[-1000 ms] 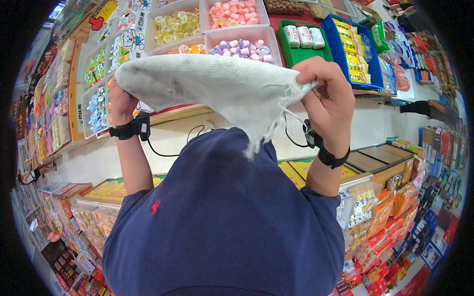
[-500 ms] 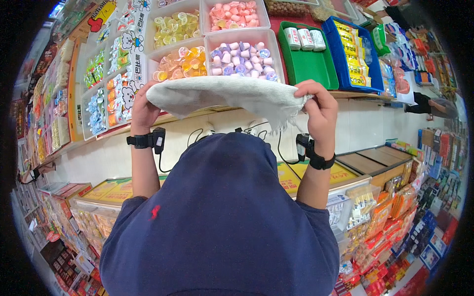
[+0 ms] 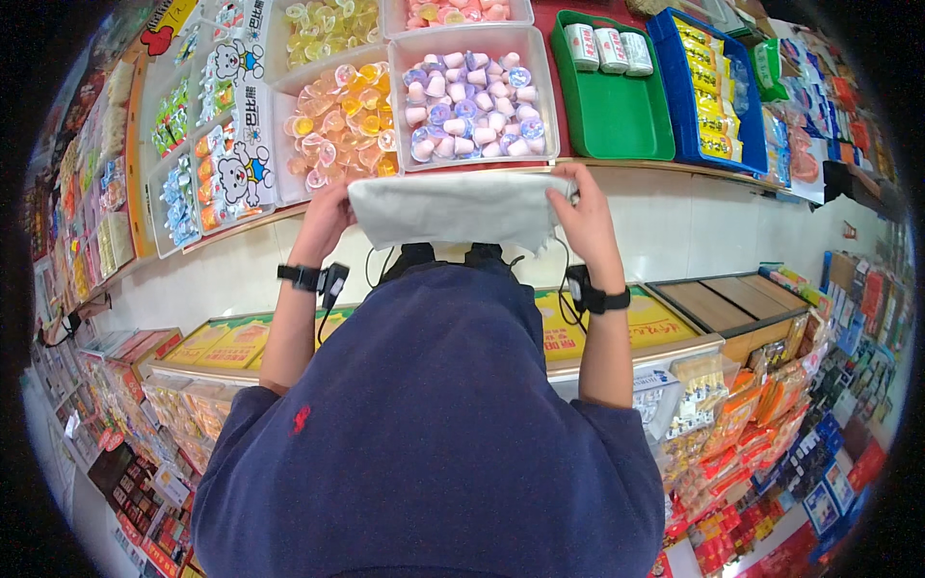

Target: Wipe down shelves and organize packaged snacks in a supermarket aisle.

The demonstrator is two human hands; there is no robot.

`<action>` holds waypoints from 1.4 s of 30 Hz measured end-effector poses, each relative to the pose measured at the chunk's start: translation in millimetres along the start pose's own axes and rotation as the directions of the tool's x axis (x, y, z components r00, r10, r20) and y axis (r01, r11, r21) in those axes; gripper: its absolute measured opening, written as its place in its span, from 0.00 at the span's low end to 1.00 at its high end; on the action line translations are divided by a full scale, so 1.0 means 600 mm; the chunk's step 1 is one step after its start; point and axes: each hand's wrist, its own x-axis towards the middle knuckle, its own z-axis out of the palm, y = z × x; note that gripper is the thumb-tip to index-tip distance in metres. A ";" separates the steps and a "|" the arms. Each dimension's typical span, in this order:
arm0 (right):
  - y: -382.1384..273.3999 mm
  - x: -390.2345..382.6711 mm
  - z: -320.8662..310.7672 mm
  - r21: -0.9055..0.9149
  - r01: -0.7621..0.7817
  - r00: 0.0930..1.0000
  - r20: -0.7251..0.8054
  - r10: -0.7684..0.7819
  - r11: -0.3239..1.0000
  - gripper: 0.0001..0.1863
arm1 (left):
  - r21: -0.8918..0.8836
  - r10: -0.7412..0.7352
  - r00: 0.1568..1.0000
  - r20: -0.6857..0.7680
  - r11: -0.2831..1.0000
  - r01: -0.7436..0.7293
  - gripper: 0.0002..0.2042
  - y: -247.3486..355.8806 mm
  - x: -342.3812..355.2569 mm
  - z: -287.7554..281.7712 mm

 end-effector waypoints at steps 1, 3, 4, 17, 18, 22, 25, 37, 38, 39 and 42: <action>0.017 0.022 0.002 -0.054 0.037 0.999 -0.032 -0.039 0.998 0.16 | 0.064 0.009 0.999 -0.043 0.998 -0.006 0.11 -0.014 0.030 -0.006; 0.049 0.069 0.009 -0.111 0.068 0.995 -0.059 -0.074 0.992 0.17 | 0.127 0.013 0.996 -0.086 0.992 -0.002 0.11 -0.016 0.084 0.004; 0.061 0.096 0.016 -0.168 0.025 0.994 -0.098 -0.042 0.985 0.18 | 0.362 0.179 0.965 -0.193 0.927 -0.100 0.11 -0.008 0.109 0.022; 0.131 0.095 0.185 -0.680 0.486 0.851 0.223 -0.476 0.549 0.29 | 0.913 0.650 0.649 0.396 -0.204 -0.352 0.24 -0.145 0.108 0.226; 0.137 0.097 0.185 -0.691 0.480 0.858 0.241 -0.454 0.540 0.30 | 0.916 0.652 0.651 0.388 -0.198 -0.349 0.24 -0.144 0.111 0.224; 0.136 0.113 0.162 -0.655 0.573 0.806 0.343 -0.483 0.492 0.28 | 0.924 0.675 0.633 0.380 -0.240 -0.299 0.23 -0.134 0.115 0.209; 0.146 0.120 0.136 -0.617 0.619 0.774 0.376 -0.509 0.486 0.27 | 0.938 0.594 0.731 0.335 -0.281 -0.202 0.22 -0.144 0.122 0.223; 0.153 0.122 0.141 -0.670 0.571 0.792 0.297 -0.533 0.475 0.21 | 0.859 0.609 0.607 0.511 -0.375 -0.348 0.12 -0.136 0.159 0.209; 0.146 0.120 0.150 -0.668 0.579 0.781 0.289 -0.554 0.467 0.21 | 0.866 0.618 0.606 0.501 -0.367 -0.341 0.12 -0.136 0.157 0.204; 0.143 0.120 0.160 -0.669 0.586 0.775 0.297 -0.558 0.458 0.21 | 0.858 0.602 0.612 0.513 -0.380 -0.345 0.12 -0.132 0.156 0.202; 0.132 0.115 0.197 -0.674 0.567 0.792 0.287 -0.539 0.473 0.22 | 0.841 0.587 0.604 0.539 -0.414 -0.348 0.10 -0.121 0.148 0.190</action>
